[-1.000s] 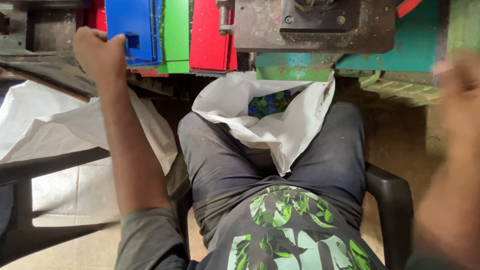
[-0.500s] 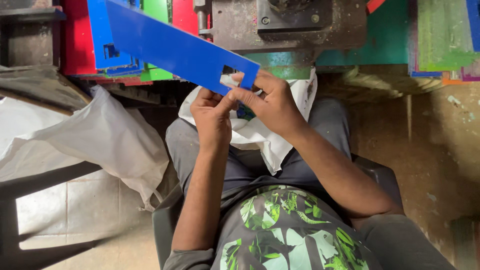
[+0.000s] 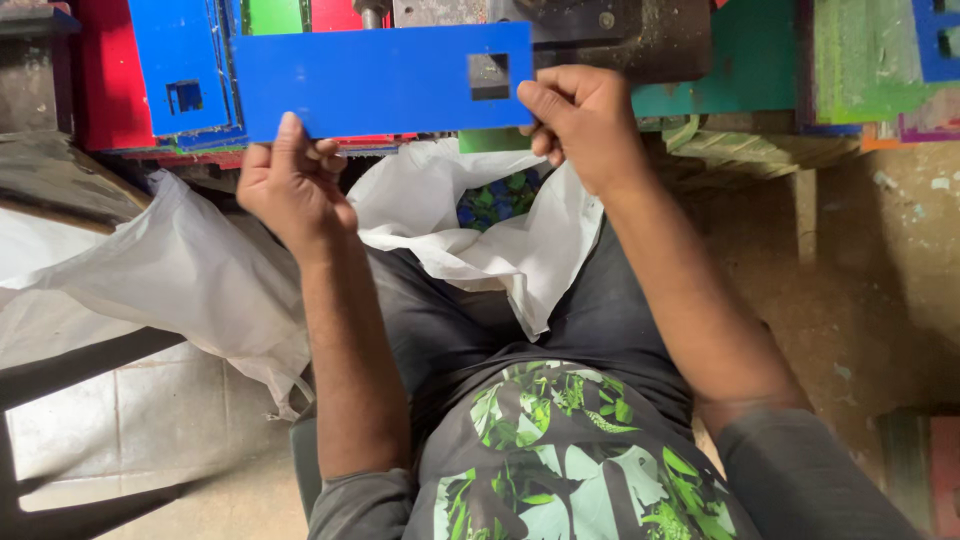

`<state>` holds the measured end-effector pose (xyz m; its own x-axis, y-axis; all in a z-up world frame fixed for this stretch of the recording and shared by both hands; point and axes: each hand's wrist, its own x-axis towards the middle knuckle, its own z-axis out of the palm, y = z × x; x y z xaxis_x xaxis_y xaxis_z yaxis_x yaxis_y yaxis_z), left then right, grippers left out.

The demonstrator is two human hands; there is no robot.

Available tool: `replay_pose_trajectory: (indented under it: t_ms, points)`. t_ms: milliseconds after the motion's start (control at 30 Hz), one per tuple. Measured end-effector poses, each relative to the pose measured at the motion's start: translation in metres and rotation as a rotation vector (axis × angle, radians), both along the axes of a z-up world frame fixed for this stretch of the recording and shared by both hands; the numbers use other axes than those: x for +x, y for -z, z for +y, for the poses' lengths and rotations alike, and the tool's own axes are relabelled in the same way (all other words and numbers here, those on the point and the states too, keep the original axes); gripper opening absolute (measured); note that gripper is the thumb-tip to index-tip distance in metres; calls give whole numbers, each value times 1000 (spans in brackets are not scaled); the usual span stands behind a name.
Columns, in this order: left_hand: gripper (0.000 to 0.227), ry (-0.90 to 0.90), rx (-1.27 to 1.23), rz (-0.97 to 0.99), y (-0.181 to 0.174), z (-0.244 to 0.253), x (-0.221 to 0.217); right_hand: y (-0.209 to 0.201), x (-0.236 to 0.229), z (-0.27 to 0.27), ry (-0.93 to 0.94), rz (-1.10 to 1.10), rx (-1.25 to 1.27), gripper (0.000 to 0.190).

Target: The person repeatedly picks up green and blue plastic sheets and uses a manual press to punch rectangular holes in them. The punched pieces fall into a white sack on their lap. The person continues this process with multiple sheets of both colors.

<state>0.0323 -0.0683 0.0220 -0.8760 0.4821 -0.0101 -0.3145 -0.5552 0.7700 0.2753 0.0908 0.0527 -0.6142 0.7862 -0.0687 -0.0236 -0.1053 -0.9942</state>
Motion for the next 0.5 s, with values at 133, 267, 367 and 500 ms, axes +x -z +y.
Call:
replay_pose_trajectory:
  t_ms: [133, 267, 367, 500]
  points:
    - [10, -86, -62, 9, -7, 11, -16, -2, -8, -13, 131, 86, 517, 46]
    - [20, -131, -130, 38, -7, 29, -26, -9, -8, -16, 188, -339, 1179, 49]
    - [21, -120, -144, 36, -10, 55, -35, -18, -12, -6, 144, -508, 1315, 53]
    - [30, -111, -129, 50, 2, 77, -43, -17, -12, -9, 62, -657, 1320, 50]
